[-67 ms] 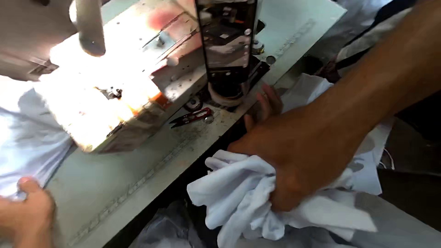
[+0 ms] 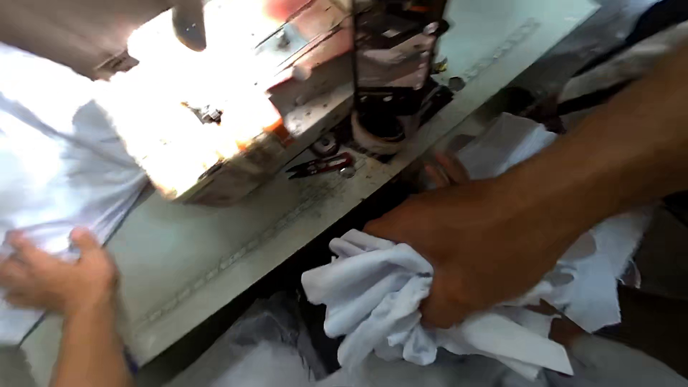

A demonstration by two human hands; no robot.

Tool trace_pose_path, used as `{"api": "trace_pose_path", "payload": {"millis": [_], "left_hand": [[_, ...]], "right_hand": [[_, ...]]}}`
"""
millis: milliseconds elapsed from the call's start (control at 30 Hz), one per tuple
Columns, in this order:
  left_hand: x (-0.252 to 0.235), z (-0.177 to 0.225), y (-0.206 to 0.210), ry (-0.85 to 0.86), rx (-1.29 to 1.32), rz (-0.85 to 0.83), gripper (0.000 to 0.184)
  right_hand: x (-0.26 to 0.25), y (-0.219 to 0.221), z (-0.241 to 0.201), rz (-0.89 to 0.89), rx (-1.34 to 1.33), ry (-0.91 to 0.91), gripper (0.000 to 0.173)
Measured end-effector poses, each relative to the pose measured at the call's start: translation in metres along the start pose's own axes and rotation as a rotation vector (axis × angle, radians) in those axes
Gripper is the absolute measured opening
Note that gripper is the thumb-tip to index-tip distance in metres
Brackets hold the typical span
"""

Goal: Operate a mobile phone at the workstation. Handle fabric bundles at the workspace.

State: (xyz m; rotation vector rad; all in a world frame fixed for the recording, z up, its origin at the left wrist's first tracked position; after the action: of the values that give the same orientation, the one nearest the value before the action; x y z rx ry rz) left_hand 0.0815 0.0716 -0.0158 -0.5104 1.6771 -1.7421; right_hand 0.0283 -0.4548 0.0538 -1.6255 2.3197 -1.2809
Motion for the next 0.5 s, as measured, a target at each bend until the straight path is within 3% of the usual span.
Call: {"api": "trace_pose_path", "payload": {"millis": [33,133,233,333,400,500], "left_hand": [[0.012,0.006,-0.015,0.003,0.122,-0.021,0.083],[0.022,0.013,-0.025,0.038,0.220,-0.077,0.088],[0.052,0.020,-0.044,0.048,0.414,-0.132,0.077],[0.120,0.036,-0.088,0.267,0.737,-0.131,0.064],[0.182,0.047,-0.111,0.391,0.909,-0.182,0.067],[0.268,0.040,-0.118,0.300,0.994,-0.145,0.074]], "right_hand": [[-0.008,0.013,0.004,-0.104,-0.016,0.003,0.069],[-0.034,0.034,-0.008,-0.190,-0.200,0.030,0.053],[-0.049,0.051,-0.017,-0.263,-0.224,0.089,0.058],[-0.066,0.061,-0.029,-0.169,-0.251,-0.006,0.061],[-0.070,0.065,-0.039,-0.115,-0.266,-0.058,0.064],[-0.072,0.067,-0.053,-0.106,-0.203,-0.151,0.068]]}}
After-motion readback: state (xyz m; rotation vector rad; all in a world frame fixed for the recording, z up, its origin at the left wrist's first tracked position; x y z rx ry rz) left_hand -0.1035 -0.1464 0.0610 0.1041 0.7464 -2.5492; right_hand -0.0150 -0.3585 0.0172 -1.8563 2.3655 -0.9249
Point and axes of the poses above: each hand's wrist, its own x-axis away from the middle knuckle, its own y-axis out of the palm, z = x × y, the point moved 9 cm from there along -x, towards the middle knuckle, and after that the axes turned 6 degrees about -y, right-handed, at the moved point
